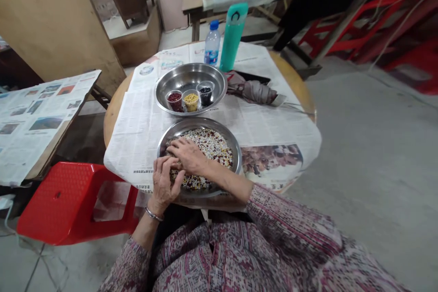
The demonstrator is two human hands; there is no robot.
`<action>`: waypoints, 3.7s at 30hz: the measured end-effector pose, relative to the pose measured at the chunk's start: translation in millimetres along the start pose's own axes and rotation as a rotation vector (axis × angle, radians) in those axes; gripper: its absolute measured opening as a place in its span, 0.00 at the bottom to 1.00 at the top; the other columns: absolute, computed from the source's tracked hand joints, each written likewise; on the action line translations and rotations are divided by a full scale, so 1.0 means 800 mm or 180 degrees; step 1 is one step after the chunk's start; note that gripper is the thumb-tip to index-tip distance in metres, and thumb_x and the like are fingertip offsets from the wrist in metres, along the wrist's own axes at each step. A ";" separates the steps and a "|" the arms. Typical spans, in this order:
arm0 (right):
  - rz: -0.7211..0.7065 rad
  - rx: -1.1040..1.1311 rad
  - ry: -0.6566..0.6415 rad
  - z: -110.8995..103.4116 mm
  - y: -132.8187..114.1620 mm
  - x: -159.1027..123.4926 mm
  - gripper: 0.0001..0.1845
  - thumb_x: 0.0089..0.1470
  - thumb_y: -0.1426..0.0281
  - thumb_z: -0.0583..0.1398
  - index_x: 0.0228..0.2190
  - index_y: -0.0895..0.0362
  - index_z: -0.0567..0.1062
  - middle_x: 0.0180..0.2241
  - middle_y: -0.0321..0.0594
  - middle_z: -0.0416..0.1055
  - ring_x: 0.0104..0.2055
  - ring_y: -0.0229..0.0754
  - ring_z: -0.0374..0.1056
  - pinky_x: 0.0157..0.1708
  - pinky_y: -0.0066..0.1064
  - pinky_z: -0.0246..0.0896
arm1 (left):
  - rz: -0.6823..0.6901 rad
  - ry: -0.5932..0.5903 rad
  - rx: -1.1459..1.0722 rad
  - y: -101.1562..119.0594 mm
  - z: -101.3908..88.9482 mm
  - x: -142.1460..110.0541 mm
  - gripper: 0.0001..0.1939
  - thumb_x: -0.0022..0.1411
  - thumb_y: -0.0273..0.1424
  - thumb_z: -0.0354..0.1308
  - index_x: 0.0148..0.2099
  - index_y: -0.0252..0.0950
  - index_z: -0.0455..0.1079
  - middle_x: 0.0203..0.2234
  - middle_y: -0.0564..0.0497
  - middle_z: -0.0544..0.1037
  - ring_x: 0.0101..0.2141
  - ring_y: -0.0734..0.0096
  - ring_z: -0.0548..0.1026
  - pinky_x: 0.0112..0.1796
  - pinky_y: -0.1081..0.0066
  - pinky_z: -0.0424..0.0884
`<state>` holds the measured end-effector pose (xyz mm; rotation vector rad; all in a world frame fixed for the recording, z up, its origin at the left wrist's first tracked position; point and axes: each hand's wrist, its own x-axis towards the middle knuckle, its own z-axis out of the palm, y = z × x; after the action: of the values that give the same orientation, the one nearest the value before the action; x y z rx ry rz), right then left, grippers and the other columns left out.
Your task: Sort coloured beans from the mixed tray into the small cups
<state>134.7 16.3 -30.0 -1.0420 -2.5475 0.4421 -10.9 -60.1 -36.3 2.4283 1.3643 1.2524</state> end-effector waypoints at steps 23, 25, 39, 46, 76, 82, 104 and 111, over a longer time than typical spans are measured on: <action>0.0335 -0.0309 -0.0212 -0.040 0.012 -0.080 0.17 0.57 0.79 0.54 0.44 0.56 0.78 0.40 0.44 0.77 0.45 0.44 0.70 0.45 0.34 0.65 | -0.0209 -0.0296 0.0103 -0.001 0.001 -0.003 0.07 0.70 0.32 0.50 0.45 0.37 0.68 0.38 0.46 0.76 0.40 0.61 0.72 0.43 0.61 0.66; 0.0546 -0.0496 0.0178 -0.046 0.034 -0.070 0.18 0.58 0.78 0.53 0.45 0.56 0.77 0.43 0.45 0.76 0.48 0.45 0.68 0.48 0.35 0.64 | -0.0212 -0.0310 0.0103 -0.001 0.001 -0.003 0.07 0.70 0.32 0.51 0.44 0.37 0.68 0.37 0.47 0.76 0.40 0.62 0.72 0.43 0.62 0.65; 0.1419 -0.0433 0.0305 -0.036 0.041 -0.066 0.12 0.59 0.74 0.52 0.39 0.58 0.75 0.39 0.49 0.73 0.39 0.46 0.69 0.40 0.36 0.64 | -0.0183 -0.0325 0.0235 -0.001 0.003 -0.003 0.09 0.70 0.32 0.49 0.41 0.36 0.70 0.34 0.47 0.77 0.37 0.63 0.70 0.41 0.62 0.64; 0.0832 0.1265 0.0314 -0.032 0.006 -0.066 0.13 0.59 0.73 0.54 0.40 0.56 0.77 0.40 0.43 0.77 0.41 0.43 0.72 0.46 0.39 0.66 | -0.0151 -0.0360 0.0277 -0.001 0.003 -0.002 0.10 0.71 0.31 0.48 0.40 0.36 0.69 0.33 0.48 0.76 0.37 0.63 0.70 0.41 0.62 0.64; 0.0603 0.0311 0.0010 -0.025 0.027 -0.100 0.16 0.48 0.78 0.55 0.40 0.56 0.70 0.39 0.43 0.73 0.42 0.45 0.69 0.44 0.36 0.63 | -0.0235 -0.0164 0.0113 -0.002 0.004 -0.005 0.08 0.71 0.31 0.48 0.45 0.36 0.67 0.39 0.45 0.74 0.43 0.62 0.71 0.46 0.61 0.67; 0.0520 0.0745 0.0385 -0.014 0.018 -0.044 0.11 0.53 0.77 0.55 0.37 0.56 0.74 0.35 0.41 0.75 0.39 0.43 0.69 0.42 0.35 0.63 | -0.0230 -0.0182 0.0165 -0.001 0.004 -0.004 0.09 0.71 0.31 0.47 0.45 0.36 0.67 0.38 0.45 0.75 0.42 0.62 0.71 0.44 0.62 0.67; -0.0432 0.0409 -0.0638 -0.031 -0.010 -0.087 0.10 0.60 0.75 0.55 0.38 0.56 0.77 0.37 0.42 0.74 0.42 0.42 0.68 0.42 0.34 0.65 | -0.0243 -0.0286 0.0087 -0.001 0.003 -0.004 0.10 0.72 0.31 0.46 0.42 0.35 0.68 0.37 0.46 0.75 0.40 0.63 0.71 0.44 0.62 0.66; 0.0387 -0.0511 0.0422 -0.031 0.045 -0.066 0.15 0.60 0.74 0.54 0.45 0.56 0.77 0.45 0.47 0.73 0.50 0.49 0.66 0.49 0.41 0.67 | -0.0275 -0.0347 0.0149 -0.001 0.003 -0.005 0.10 0.72 0.31 0.45 0.42 0.36 0.68 0.37 0.47 0.76 0.40 0.63 0.71 0.45 0.62 0.65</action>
<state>202.5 7.0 -33.5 -1.2451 -2.4424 0.1943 -10.9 -62.0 -41.0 2.4001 1.4665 1.0642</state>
